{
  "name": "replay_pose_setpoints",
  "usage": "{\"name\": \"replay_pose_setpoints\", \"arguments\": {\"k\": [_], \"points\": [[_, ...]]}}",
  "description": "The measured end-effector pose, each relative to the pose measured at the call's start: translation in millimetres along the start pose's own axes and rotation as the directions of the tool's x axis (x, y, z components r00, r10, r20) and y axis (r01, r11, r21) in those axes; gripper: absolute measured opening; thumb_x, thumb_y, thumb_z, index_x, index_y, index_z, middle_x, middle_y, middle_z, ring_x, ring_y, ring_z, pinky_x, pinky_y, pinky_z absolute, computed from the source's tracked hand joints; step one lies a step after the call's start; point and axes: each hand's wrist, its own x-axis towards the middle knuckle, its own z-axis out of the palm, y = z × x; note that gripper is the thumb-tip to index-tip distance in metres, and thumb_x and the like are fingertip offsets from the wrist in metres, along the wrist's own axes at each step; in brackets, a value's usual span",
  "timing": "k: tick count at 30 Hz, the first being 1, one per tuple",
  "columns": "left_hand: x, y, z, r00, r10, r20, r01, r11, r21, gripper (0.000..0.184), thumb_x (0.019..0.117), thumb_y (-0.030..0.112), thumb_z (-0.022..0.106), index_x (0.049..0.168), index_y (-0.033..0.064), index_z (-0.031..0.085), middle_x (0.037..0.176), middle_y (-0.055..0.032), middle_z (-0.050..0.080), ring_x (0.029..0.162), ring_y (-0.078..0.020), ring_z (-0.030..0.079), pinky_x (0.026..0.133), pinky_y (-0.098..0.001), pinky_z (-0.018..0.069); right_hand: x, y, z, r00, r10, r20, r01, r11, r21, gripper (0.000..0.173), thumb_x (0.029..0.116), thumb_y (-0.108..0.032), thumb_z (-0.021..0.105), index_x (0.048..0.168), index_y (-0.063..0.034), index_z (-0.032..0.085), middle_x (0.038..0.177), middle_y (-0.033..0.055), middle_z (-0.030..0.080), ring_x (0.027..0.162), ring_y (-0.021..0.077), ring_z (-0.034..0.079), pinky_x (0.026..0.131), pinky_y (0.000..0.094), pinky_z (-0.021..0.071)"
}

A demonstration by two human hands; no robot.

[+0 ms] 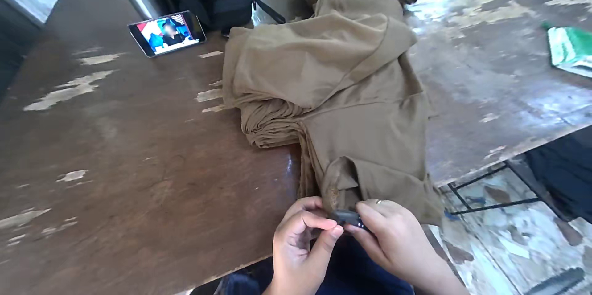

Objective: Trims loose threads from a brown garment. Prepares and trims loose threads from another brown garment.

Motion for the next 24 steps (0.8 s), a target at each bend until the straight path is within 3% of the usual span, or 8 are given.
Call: {"name": "replay_pose_setpoints", "arguments": {"k": [3, 7, 10, 14, 16, 18, 21, 24], "points": [[3, -2, -1, 1.000, 0.013, -0.008, -0.013, 1.000, 0.001, 0.007, 0.0943, 0.008, 0.071, 0.101, 0.0096, 0.071, 0.116, -0.0004, 0.068, 0.101, -0.0028, 0.067, 0.084, -0.0172, 0.0577, 6, 3, -3, 0.998, 0.057, -0.031, -0.055, 0.996, 0.070, 0.050, 0.1095, -0.045, 0.034, 0.081, -0.0103, 0.055, 0.059, 0.0007, 0.046, 0.052, 0.0126, 0.049, 0.047, 0.0285, 0.0401], [6, -5, 0, 0.997, 0.008, -0.083, -0.009, 1.000, -0.013, 0.014, 0.0876, 0.001, 0.077, 0.096, 0.0106, 0.071, 0.103, 0.0007, 0.071, 0.088, -0.0030, 0.069, 0.075, -0.0165, 0.0590, 25, 20, -5, 0.967, 0.184, -0.178, -0.177, 0.983, 0.056, 0.048, 0.1035, -0.048, 0.054, 0.090, -0.0018, 0.062, 0.086, 0.0130, 0.060, 0.074, 0.0181, 0.057, 0.065, 0.0308, 0.0490], [5, -6, -5, 0.995, 0.085, -0.058, -0.078, 0.990, 0.116, 0.016, 0.0848, 0.004, 0.080, 0.095, 0.0147, 0.073, 0.093, 0.0056, 0.069, 0.086, -0.0008, 0.067, 0.075, -0.0141, 0.0572, 32, 40, -2, 0.965, 0.202, -0.165, -0.198, 0.979, 0.038, 0.031, 0.0955, -0.028, 0.064, 0.094, 0.0022, 0.064, 0.099, 0.0189, 0.064, 0.078, 0.0212, 0.061, 0.067, 0.0324, 0.0531], [6, -8, -22, 0.968, 0.245, 0.053, -0.246, 0.887, 0.390, 0.015, 0.0821, 0.002, 0.079, 0.088, 0.0107, 0.069, 0.091, 0.0041, 0.070, 0.091, -0.0032, 0.069, 0.081, -0.0165, 0.0583, 15, 53, -20, 0.955, 0.185, -0.233, -0.013, 0.809, 0.587, 0.014, 0.0897, -0.006, 0.059, 0.101, -0.0122, 0.054, 0.115, 0.0025, 0.071, 0.099, 0.0079, 0.069, 0.086, 0.0236, 0.0573], [5, -9, -31, 0.956, 0.254, 0.146, -0.293, 0.827, 0.479, 0.013, 0.0813, -0.002, 0.075, 0.082, 0.0057, 0.065, 0.092, -0.0008, 0.071, 0.094, -0.0061, 0.069, 0.084, -0.0178, 0.0579, 4, 52, -30, 0.965, 0.171, -0.198, 0.018, 0.710, 0.704, 0.015, 0.0942, -0.008, 0.058, 0.102, -0.0202, 0.057, 0.103, -0.0059, 0.074, 0.094, 0.0057, 0.073, 0.085, 0.0241, 0.0603], [7, -8, -37, 0.955, 0.196, 0.224, -0.289, 0.792, 0.538, 0.011, 0.0828, -0.002, 0.073, 0.080, 0.0041, 0.064, 0.091, -0.0030, 0.071, 0.094, -0.0063, 0.069, 0.085, -0.0167, 0.0568, -7, 51, -33, 0.988, 0.131, -0.077, -0.063, 0.814, 0.577, 0.006, 0.0937, -0.012, 0.052, 0.099, -0.0116, 0.054, 0.091, -0.0010, 0.069, 0.085, 0.0024, 0.066, 0.078, 0.0183, 0.0543], [10, -2, -42, 0.958, 0.095, 0.272, -0.240, 0.784, 0.572, 0.009, 0.0858, 0.002, 0.073, 0.081, 0.0045, 0.066, 0.091, -0.0029, 0.071, 0.090, -0.0041, 0.069, 0.082, -0.0142, 0.0566, -12, 40, -28, 0.991, 0.076, 0.112, -0.105, 0.954, 0.281, 0.016, 0.0931, -0.017, 0.048, 0.095, -0.0049, 0.059, 0.085, 0.0077, 0.060, 0.082, 0.0149, 0.058, 0.076, 0.0281, 0.0482], [13, 4, -48, 0.962, 0.035, 0.272, -0.189, 0.804, 0.564, 0.007, 0.0882, 0.005, 0.073, 0.084, 0.0062, 0.067, 0.092, -0.0012, 0.072, 0.090, -0.0031, 0.070, 0.081, -0.0147, 0.0580, -10, 26, -21, 0.985, 0.032, 0.172, -0.049, 0.995, 0.092, 0.044, 0.1058, -0.049, 0.045, 0.091, -0.0087, 0.057, 0.083, 0.0078, 0.055, 0.082, 0.0235, 0.055, 0.077, 0.0383, 0.0461]]}}
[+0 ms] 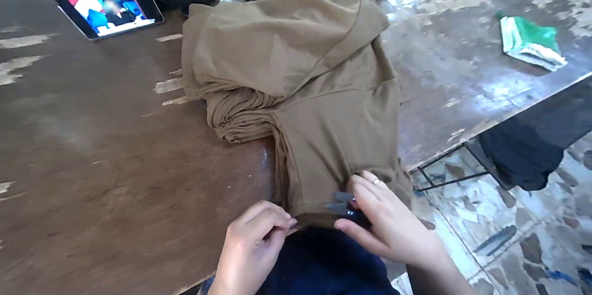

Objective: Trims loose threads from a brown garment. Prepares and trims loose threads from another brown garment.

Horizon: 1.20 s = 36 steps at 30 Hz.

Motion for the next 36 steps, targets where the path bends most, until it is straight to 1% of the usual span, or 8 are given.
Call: {"name": "replay_pose_setpoints", "arguments": {"k": [2, 9, 23, 26, 28, 31, 33, 36], "points": [[1, 0, -2, 1.000, -0.029, -0.006, 0.029, 0.999, -0.031, 0.007, 0.0890, 0.007, 0.073, 0.086, 0.0079, 0.067, 0.094, 0.0002, 0.073, 0.090, -0.0026, 0.070, 0.080, -0.0148, 0.0584, 3, -4, 5, 1.000, -0.017, 0.008, 0.018, 0.992, -0.128, 0.054, 0.1062, -0.058, 0.037, 0.087, -0.0113, 0.056, 0.083, 0.0074, 0.055, 0.082, 0.0266, 0.056, 0.072, 0.0400, 0.0456], [0, 2, 3, 0.997, -0.068, -0.039, 0.059, 0.976, -0.208, 0.010, 0.0894, 0.008, 0.076, 0.090, 0.0112, 0.066, 0.094, 0.0028, 0.071, 0.089, -0.0038, 0.070, 0.078, -0.0167, 0.0594, 10, -9, 9, 0.997, -0.048, 0.055, 0.064, 0.945, -0.320, 0.057, 0.1069, -0.057, 0.031, 0.081, -0.0141, 0.057, 0.079, 0.0051, 0.056, 0.080, 0.0286, 0.058, 0.064, 0.0401, 0.0447], [-1, 0, 4, 0.998, -0.067, -0.017, 0.059, 0.960, -0.275, 0.010, 0.0899, 0.008, 0.076, 0.091, 0.0115, 0.066, 0.095, 0.0026, 0.071, 0.089, -0.0045, 0.069, 0.078, -0.0176, 0.0591, 14, -13, 14, 0.999, -0.010, 0.035, 0.021, 0.943, -0.331, 0.057, 0.1082, -0.052, 0.032, 0.077, -0.0132, 0.059, 0.074, 0.0047, 0.057, 0.077, 0.0283, 0.059, 0.061, 0.0398, 0.0436], [-1, 2, -7, 0.996, -0.015, 0.093, 0.049, 0.925, -0.377, 0.010, 0.0919, 0.011, 0.075, 0.091, 0.0120, 0.066, 0.092, 0.0043, 0.071, 0.089, -0.0025, 0.069, 0.079, -0.0170, 0.0588, 14, -9, 11, 0.999, -0.021, 0.048, 0.034, 0.963, -0.269, 0.056, 0.1084, -0.051, 0.031, 0.078, -0.0126, 0.059, 0.076, 0.0054, 0.057, 0.078, 0.0287, 0.059, 0.063, 0.0406, 0.0453], [-2, 8, -26, 0.918, 0.057, 0.393, 0.147, 0.870, -0.470, 0.016, 0.0964, 0.021, 0.071, 0.086, 0.0098, 0.069, 0.086, 0.0036, 0.073, 0.085, -0.0005, 0.069, 0.078, -0.0174, 0.0572, 10, -3, 2, 0.998, -0.024, 0.054, 0.032, 0.988, -0.154, 0.058, 0.1090, -0.053, 0.029, 0.082, -0.0112, 0.058, 0.078, 0.0073, 0.058, 0.079, 0.0280, 0.059, 0.068, 0.0411, 0.0478], [0, 15, -45, 0.648, 0.191, 0.737, 0.241, 0.866, -0.437, 0.042, 0.0953, 0.046, 0.069, 0.103, 0.0049, 0.075, 0.097, -0.0042, 0.076, 0.098, -0.0074, 0.070, 0.090, -0.0240, 0.0555, 1, 8, -16, 1.000, -0.006, 0.030, 0.003, 0.997, 0.080, 0.058, 0.1097, -0.053, 0.027, 0.084, -0.0085, 0.054, 0.079, 0.0087, 0.054, 0.079, 0.0218, 0.056, 0.080, 0.0381, 0.0479], [2, 20, -44, 0.719, 0.157, 0.677, 0.167, 0.906, -0.388, 0.053, 0.0904, 0.056, 0.071, 0.111, 0.0069, 0.075, 0.110, -0.0050, 0.076, 0.116, -0.0141, 0.066, 0.106, -0.0320, 0.0503, -4, 13, -24, 1.000, 0.005, -0.004, -0.004, 0.976, 0.219, 0.056, 0.1100, -0.052, 0.028, 0.084, -0.0073, 0.050, 0.079, 0.0079, 0.050, 0.080, 0.0165, 0.054, 0.084, 0.0323, 0.0459], [8, 29, -14, 0.958, -0.028, 0.286, 0.056, 0.994, -0.091, 0.053, 0.0870, 0.055, 0.075, 0.118, 0.0132, 0.072, 0.109, -0.0017, 0.071, 0.106, -0.0086, 0.065, 0.092, -0.0264, 0.0541, -9, 14, -27, 0.996, 0.010, -0.089, 0.028, 0.910, 0.414, 0.053, 0.1100, -0.052, 0.030, 0.085, -0.0080, 0.047, 0.082, 0.0045, 0.046, 0.082, 0.0085, 0.051, 0.081, 0.0237, 0.0440]]}}
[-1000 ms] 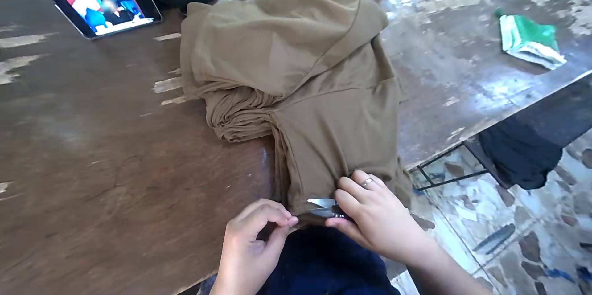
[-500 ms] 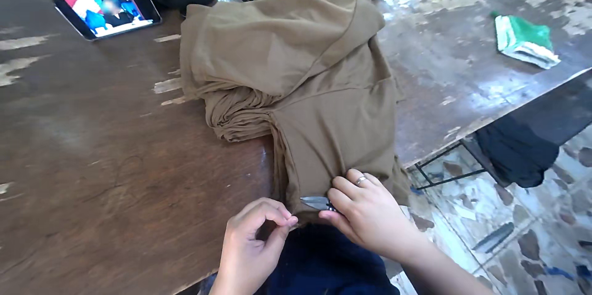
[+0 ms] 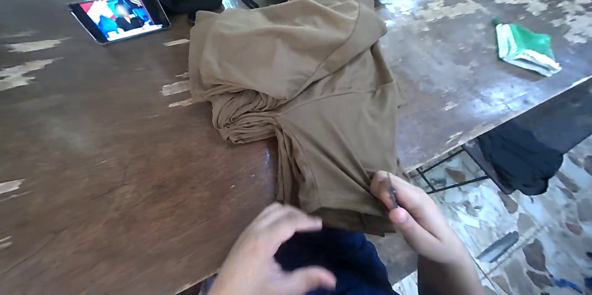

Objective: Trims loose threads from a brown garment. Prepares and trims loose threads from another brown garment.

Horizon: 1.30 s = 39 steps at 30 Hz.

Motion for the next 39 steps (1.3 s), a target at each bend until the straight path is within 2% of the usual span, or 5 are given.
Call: {"name": "replay_pose_setpoints", "arguments": {"k": [6, 13, 17, 23, 39], "points": [[58, -1, 27, 0.961, -0.017, -0.278, 0.049, 0.993, 0.109, 0.053, 0.0843, -0.003, 0.057, 0.135, 0.0089, 0.067, 0.117, -0.0046, 0.074, 0.104, -0.0099, 0.070, 0.091, -0.0278, 0.0573, 1, -14, 6, 0.974, -0.051, -0.219, 0.086, 0.984, 0.154, 0.046, 0.1078, -0.055, 0.037, 0.094, -0.0147, 0.054, 0.096, -0.0029, 0.055, 0.098, 0.0001, 0.055, 0.088, 0.0160, 0.0431], [79, 33, -73, 0.695, 0.152, -0.703, -0.404, 0.891, -0.207, 0.067, 0.1074, 0.026, 0.050, 0.163, 0.0153, 0.014, 0.164, -0.0019, 0.037, 0.148, -0.0241, 0.040, 0.119, -0.0443, 0.0384, -12, 2, 13, 0.997, 0.051, -0.064, -0.051, 0.999, -0.004, 0.043, 0.0996, -0.047, 0.063, 0.102, -0.0041, 0.059, 0.094, 0.0034, 0.059, 0.081, -0.0002, 0.053, 0.072, 0.0135, 0.0456], [62, 26, -38, 0.874, 0.187, -0.448, -0.280, 0.948, -0.151, 0.026, 0.1039, 0.030, 0.060, 0.130, 0.0285, 0.065, 0.125, 0.0106, 0.071, 0.115, -0.0088, 0.068, 0.101, -0.0295, 0.0559, -21, 10, 19, 0.999, 0.015, 0.031, -0.012, 0.995, -0.094, 0.031, 0.0940, -0.036, 0.073, 0.099, -0.0079, 0.062, 0.093, 0.0034, 0.065, 0.089, 0.0095, 0.058, 0.083, 0.0236, 0.0483], [49, -8, 32, 0.992, 0.104, 0.076, -0.125, 0.925, 0.359, 0.022, 0.0953, 0.023, 0.069, 0.114, 0.0140, 0.076, 0.111, 0.0009, 0.075, 0.112, -0.0183, 0.067, 0.094, -0.0394, 0.0534, -16, 11, 23, 1.000, 0.006, 0.009, -0.005, 0.991, -0.135, 0.019, 0.0945, -0.027, 0.067, 0.096, -0.0101, 0.058, 0.090, 0.0023, 0.064, 0.085, 0.0092, 0.058, 0.080, 0.0235, 0.0480], [34, -26, 60, 0.924, 0.168, -0.343, -0.019, 0.918, 0.397, 0.018, 0.0939, 0.006, 0.062, 0.104, 0.0036, 0.077, 0.104, -0.0116, 0.073, 0.100, -0.0146, 0.070, 0.093, -0.0215, 0.0549, 35, -12, 6, 0.836, -0.214, -0.506, 0.207, 0.976, -0.071, 0.014, 0.0930, -0.012, 0.065, 0.092, -0.0173, 0.052, 0.097, -0.0064, 0.063, 0.089, -0.0022, 0.061, 0.076, 0.0120, 0.0502]]}}
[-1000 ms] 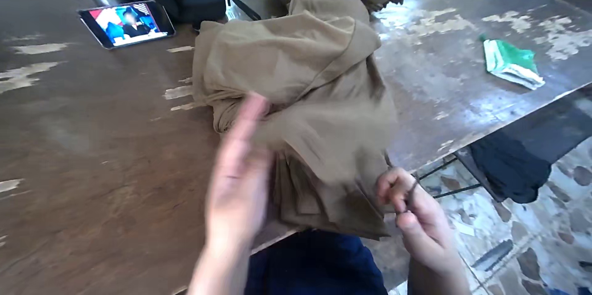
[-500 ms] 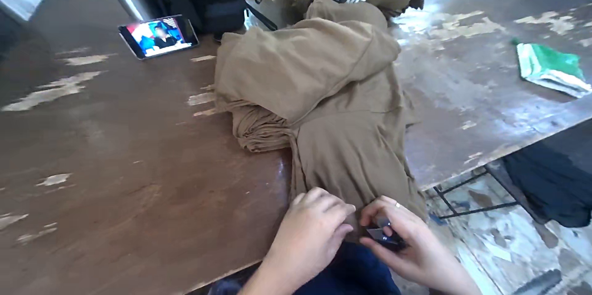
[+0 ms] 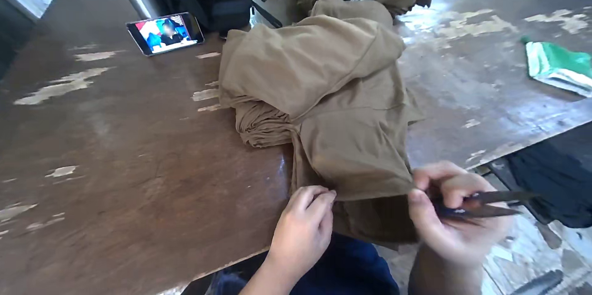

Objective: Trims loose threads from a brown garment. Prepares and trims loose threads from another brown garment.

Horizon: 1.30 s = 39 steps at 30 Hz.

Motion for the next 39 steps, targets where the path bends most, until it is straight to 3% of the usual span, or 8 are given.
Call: {"name": "replay_pose_setpoints", "arguments": {"k": [3, 6, 9, 13, 17, 25, 34, 39], "points": [[5, 5, 1, 0.976, -0.218, -0.016, 0.195, 0.901, -0.387, 0.015, 0.0954, 0.000, 0.058, 0.106, -0.0067, 0.066, 0.096, -0.0068, 0.073, 0.088, -0.0036, 0.069, 0.080, -0.0173, 0.0578, -7, 17, 29, 0.999, 0.039, -0.010, -0.040, 0.950, -0.310, 0.017, 0.0967, -0.010, 0.061, 0.083, -0.0035, 0.054, 0.095, 0.0095, 0.060, 0.081, 0.0071, 0.058, 0.072, 0.0169, 0.0498], [10, 5, -8, 0.891, -0.428, 0.152, 0.350, 0.432, -0.831, 0.032, 0.0987, -0.005, 0.051, 0.130, -0.0040, 0.043, 0.104, -0.0042, 0.073, 0.095, -0.0108, 0.072, 0.085, -0.0305, 0.0598, -21, 34, 51, 0.975, 0.150, 0.163, -0.048, 0.860, -0.509, 0.013, 0.0873, -0.011, 0.063, 0.081, -0.0005, 0.064, 0.090, 0.0178, 0.065, 0.069, 0.0215, 0.064, 0.057, 0.0322, 0.0528], [4, 3, -11, 0.891, -0.427, 0.155, 0.283, 0.257, -0.924, 0.041, 0.0974, -0.004, 0.056, 0.135, 0.0047, 0.041, 0.111, -0.0056, 0.073, 0.103, -0.0162, 0.072, 0.094, -0.0369, 0.0581, -29, 27, 47, 0.966, 0.160, 0.205, -0.089, 0.945, -0.315, 0.019, 0.0927, -0.016, 0.062, 0.082, -0.0013, 0.057, 0.085, 0.0096, 0.057, 0.073, 0.0074, 0.052, 0.064, 0.0156, 0.0433], [-5, 0, -7, 0.958, -0.286, 0.024, 0.127, 0.344, -0.930, 0.035, 0.0976, 0.013, 0.068, 0.131, 0.0152, 0.061, 0.122, 0.0011, 0.069, 0.110, -0.0105, 0.067, 0.098, -0.0310, 0.0556, -36, 8, 40, 0.955, 0.189, 0.229, -0.201, 0.979, 0.027, 0.022, 0.0999, -0.022, 0.061, 0.090, -0.0025, 0.054, 0.090, 0.0063, 0.058, 0.078, 0.0012, 0.054, 0.070, 0.0127, 0.0453], [-7, 3, -8, 0.980, -0.199, 0.010, 0.093, 0.414, -0.906, 0.033, 0.1013, 0.015, 0.062, 0.134, 0.0115, 0.063, 0.126, 0.0030, 0.068, 0.112, -0.0067, 0.066, 0.099, -0.0264, 0.0538, -38, -11, 46, 0.981, 0.118, 0.156, -0.126, 0.991, 0.046, 0.036, 0.0920, -0.035, 0.078, 0.098, -0.0120, 0.050, 0.124, 0.0070, 0.065, 0.117, 0.0135, 0.063, 0.096, 0.0280, 0.0540], [-13, 9, -5, 0.974, -0.221, -0.044, 0.089, 0.557, -0.826, 0.043, 0.0897, -0.004, 0.070, 0.129, 0.0140, 0.069, 0.124, 0.0043, 0.068, 0.109, -0.0051, 0.066, 0.094, -0.0222, 0.0568, -44, -32, 54, 0.997, -0.055, 0.056, 0.061, 0.993, -0.103, 0.024, 0.0944, -0.007, 0.072, 0.090, -0.0093, 0.048, 0.090, 0.0051, 0.067, 0.087, 0.0107, 0.069, 0.080, 0.0231, 0.0585], [-11, 6, 1, 0.990, -0.076, -0.116, -0.012, 0.789, -0.614, 0.023, 0.0906, 0.002, 0.071, 0.112, 0.0112, 0.075, 0.115, -0.0009, 0.062, 0.107, -0.0022, 0.061, 0.094, -0.0165, 0.0533, -50, -39, 47, 0.971, -0.169, 0.170, 0.194, 0.970, -0.144, 0.022, 0.0955, -0.003, 0.069, 0.087, -0.0094, 0.049, 0.090, 0.0059, 0.064, 0.088, 0.0147, 0.065, 0.081, 0.0254, 0.0565], [-11, 5, -5, 0.992, -0.124, -0.013, 0.078, 0.700, -0.710, 0.012, 0.0967, 0.011, 0.069, 0.107, 0.0145, 0.074, 0.114, 0.0003, 0.060, 0.105, -0.0005, 0.060, 0.088, -0.0139, 0.0533, -56, -42, 38, 0.975, -0.129, 0.183, 0.149, 0.984, -0.100, 0.025, 0.0943, -0.005, 0.072, 0.089, -0.0105, 0.048, 0.091, 0.0051, 0.064, 0.089, 0.0140, 0.067, 0.082, 0.0255, 0.0580]]}}
